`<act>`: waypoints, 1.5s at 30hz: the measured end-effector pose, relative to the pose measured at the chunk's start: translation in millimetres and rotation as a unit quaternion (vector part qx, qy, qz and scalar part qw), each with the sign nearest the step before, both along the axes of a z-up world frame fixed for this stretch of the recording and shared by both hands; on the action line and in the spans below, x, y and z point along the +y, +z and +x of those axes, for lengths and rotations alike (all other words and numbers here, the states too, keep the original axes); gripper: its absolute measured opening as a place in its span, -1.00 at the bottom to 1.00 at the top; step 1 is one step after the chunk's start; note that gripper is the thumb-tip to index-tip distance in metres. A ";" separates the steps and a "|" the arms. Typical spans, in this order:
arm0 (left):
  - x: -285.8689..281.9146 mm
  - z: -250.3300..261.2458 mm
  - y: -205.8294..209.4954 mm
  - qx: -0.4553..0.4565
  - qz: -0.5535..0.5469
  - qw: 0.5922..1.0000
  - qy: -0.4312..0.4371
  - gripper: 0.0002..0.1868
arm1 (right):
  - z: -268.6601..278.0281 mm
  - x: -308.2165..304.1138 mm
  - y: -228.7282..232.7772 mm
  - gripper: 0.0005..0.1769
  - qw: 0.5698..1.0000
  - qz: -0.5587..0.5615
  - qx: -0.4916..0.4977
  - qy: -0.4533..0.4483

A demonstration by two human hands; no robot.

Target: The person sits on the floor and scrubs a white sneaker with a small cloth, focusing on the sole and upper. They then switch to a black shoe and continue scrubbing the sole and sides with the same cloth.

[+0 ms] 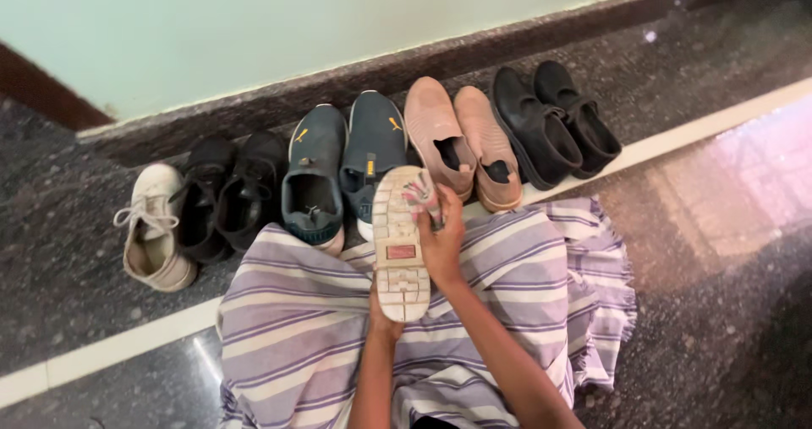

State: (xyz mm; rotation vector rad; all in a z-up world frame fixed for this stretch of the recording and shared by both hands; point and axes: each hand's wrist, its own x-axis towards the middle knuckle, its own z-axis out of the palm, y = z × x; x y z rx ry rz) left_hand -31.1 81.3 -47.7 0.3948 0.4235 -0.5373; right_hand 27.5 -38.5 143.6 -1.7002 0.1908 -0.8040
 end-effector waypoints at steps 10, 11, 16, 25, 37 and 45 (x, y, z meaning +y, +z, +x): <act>-10.0 6.1 46.6 -0.006 0.122 0.992 -0.031 -0.44 | 79.1 -69.2 36.8 -0.63 0.866 -0.488 0.001 0.110; -12.6 5.7 49.1 -0.033 0.183 0.982 -0.038 -0.45 | 76.9 -66.6 30.6 -0.59 0.854 -0.500 0.034 0.139; -22.3 1.0 40.3 -0.249 0.445 0.859 -0.046 -0.41 | 53.1 -69.8 1.3 -0.47 0.870 -0.465 0.125 0.105; -15.8 6.0 36.0 -0.125 0.288 0.941 -0.123 -0.61 | -4.4 -41.3 35.2 -0.48 0.914 -0.373 0.130 0.092; -20.9 5.8 46.3 -0.095 0.148 0.984 -0.024 -0.52 | -36.9 -64.3 46.0 -0.70 0.943 -0.218 0.216 0.129; -15.4 19.8 64.2 0.001 0.064 0.997 -0.047 -0.49 | -3.5 -46.1 8.8 -0.61 0.888 -0.437 0.100 0.101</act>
